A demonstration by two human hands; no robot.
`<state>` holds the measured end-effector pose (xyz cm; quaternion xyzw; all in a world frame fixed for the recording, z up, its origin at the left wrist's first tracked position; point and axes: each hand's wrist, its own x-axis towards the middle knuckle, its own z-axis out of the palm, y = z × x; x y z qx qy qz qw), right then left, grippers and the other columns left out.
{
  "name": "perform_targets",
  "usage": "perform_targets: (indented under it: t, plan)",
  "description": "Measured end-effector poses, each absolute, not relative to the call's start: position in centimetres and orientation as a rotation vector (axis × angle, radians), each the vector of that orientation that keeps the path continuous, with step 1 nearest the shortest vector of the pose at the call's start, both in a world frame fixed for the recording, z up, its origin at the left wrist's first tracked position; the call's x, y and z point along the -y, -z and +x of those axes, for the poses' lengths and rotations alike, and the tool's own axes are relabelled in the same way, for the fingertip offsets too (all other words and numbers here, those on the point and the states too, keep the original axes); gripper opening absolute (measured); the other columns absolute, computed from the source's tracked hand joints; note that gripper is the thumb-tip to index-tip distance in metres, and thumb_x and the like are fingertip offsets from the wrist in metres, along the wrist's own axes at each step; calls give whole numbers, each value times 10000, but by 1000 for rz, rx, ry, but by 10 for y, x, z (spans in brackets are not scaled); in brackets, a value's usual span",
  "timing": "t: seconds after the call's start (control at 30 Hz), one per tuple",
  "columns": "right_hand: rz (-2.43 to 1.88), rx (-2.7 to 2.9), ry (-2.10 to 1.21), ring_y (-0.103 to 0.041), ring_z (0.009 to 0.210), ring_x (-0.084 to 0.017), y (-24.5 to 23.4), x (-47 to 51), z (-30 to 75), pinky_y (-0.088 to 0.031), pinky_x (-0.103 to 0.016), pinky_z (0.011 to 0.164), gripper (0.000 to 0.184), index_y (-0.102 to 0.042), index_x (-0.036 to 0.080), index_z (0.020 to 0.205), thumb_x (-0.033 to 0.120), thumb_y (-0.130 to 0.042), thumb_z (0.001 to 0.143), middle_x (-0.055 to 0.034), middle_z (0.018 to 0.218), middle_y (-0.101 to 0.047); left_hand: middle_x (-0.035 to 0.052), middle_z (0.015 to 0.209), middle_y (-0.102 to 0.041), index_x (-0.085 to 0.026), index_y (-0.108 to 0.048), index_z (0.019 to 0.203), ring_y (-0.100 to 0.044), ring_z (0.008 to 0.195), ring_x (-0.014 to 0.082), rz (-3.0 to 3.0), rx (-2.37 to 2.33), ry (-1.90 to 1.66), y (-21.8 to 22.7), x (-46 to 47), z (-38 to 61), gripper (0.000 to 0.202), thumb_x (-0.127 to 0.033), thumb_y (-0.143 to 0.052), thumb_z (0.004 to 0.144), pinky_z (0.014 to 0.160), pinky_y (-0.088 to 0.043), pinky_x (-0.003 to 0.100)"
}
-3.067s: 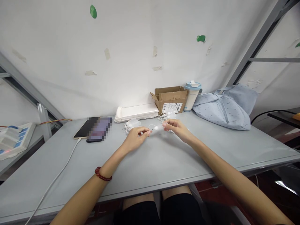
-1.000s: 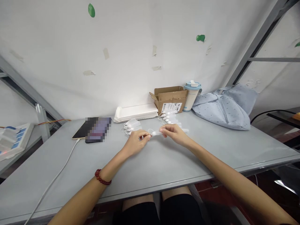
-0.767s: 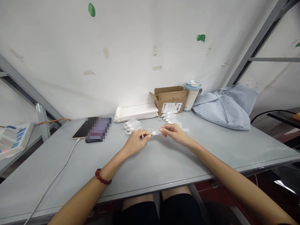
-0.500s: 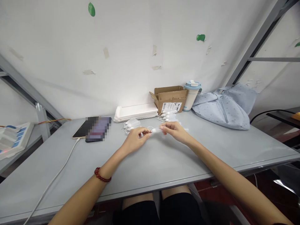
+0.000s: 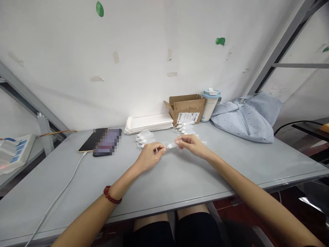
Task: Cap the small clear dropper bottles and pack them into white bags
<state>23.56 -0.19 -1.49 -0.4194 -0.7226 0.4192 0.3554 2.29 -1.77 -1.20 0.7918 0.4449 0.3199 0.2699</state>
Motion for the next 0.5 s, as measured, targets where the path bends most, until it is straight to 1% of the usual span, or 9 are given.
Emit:
perform_targets:
  t: [0.23,0.33,0.5]
  plan:
    - [-1031,1858,-1109,-517,673,-143,19,-1,236,-402,-278,652,317,-646,162,874,459,-559,802,-19,691,-582,3,669,-646,-173,-629,671,-542,633,132,2136,-1210,-845,11,18,23,224,-282,-478,797,603,-412,238]
    - [-990,1847,-1119,-534,707,-152,21,-3,235,-417,-288,673,317,-637,162,906,452,-565,799,-33,740,-602,9,705,-658,-182,-643,703,-554,669,141,2179,-1210,-889,9,14,20,216,-290,-483,800,606,-407,241]
    - [-1024,1756,-1048,-577,825,-180,22,-8,237,-449,-324,733,365,-583,185,1037,436,-608,774,-57,896,-622,36,805,-694,-182,-664,760,-577,756,164,2218,-1300,-1065,1,-4,-2,207,-311,-507,796,641,-411,254]
